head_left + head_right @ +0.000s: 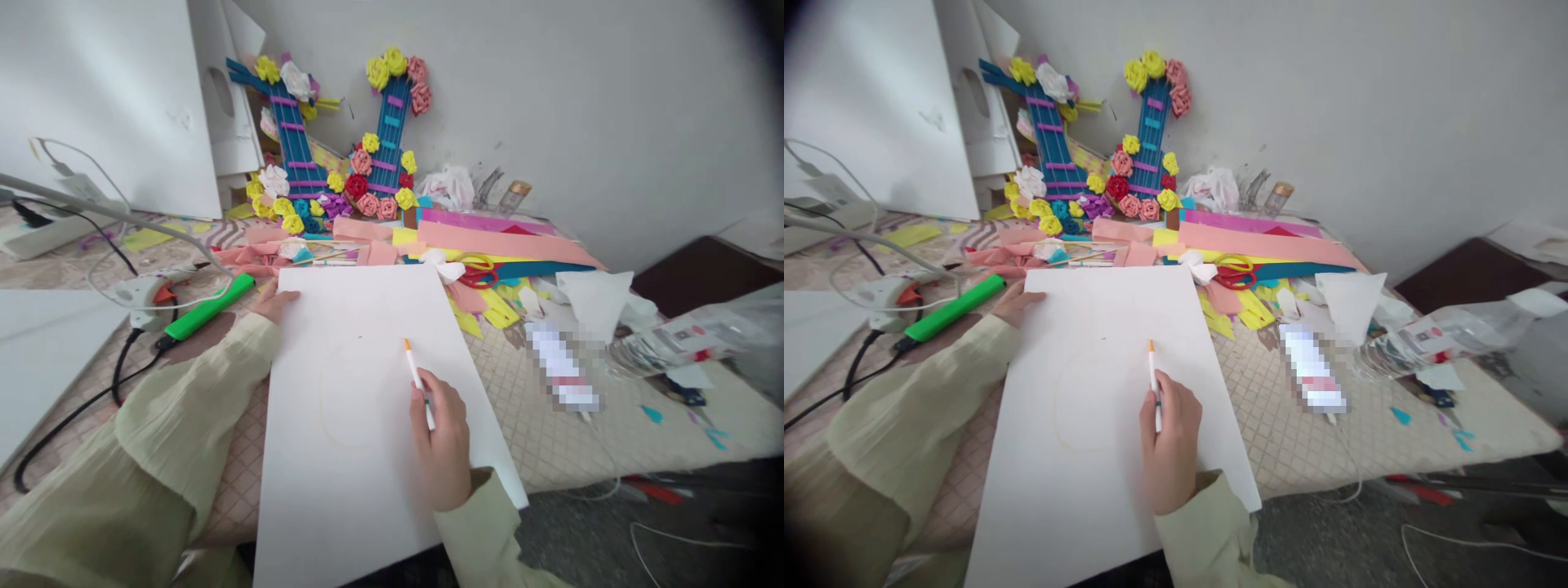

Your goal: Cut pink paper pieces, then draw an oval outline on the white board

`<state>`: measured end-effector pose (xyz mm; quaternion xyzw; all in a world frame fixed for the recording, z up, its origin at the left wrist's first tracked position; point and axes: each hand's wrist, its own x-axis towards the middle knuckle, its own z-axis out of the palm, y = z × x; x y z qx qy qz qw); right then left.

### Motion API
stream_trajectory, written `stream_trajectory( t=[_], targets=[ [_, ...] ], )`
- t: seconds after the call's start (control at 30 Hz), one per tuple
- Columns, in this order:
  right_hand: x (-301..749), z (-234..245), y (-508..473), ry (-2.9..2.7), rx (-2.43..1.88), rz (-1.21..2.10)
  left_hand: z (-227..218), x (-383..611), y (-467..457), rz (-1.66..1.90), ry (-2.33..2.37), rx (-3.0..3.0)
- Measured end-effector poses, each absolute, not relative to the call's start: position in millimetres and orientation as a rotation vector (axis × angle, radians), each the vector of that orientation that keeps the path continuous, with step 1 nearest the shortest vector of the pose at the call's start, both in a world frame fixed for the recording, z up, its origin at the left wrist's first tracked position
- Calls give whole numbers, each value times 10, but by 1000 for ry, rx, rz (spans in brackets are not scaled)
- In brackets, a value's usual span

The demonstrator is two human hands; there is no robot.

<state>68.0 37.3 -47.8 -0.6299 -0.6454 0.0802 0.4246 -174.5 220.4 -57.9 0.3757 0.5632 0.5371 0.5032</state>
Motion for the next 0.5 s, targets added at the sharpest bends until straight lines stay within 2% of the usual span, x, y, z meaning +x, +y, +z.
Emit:
stream_trajectory(
  t=[0.27,0.5],
  targets=[
    [786,-519,295,-1511,-1657,193,-498,-1740,2219,1242,1391,868],
    [1062,-353,98,-1116,-1548,544,-586,-1818,2308,1256,1350,879]
  ],
)
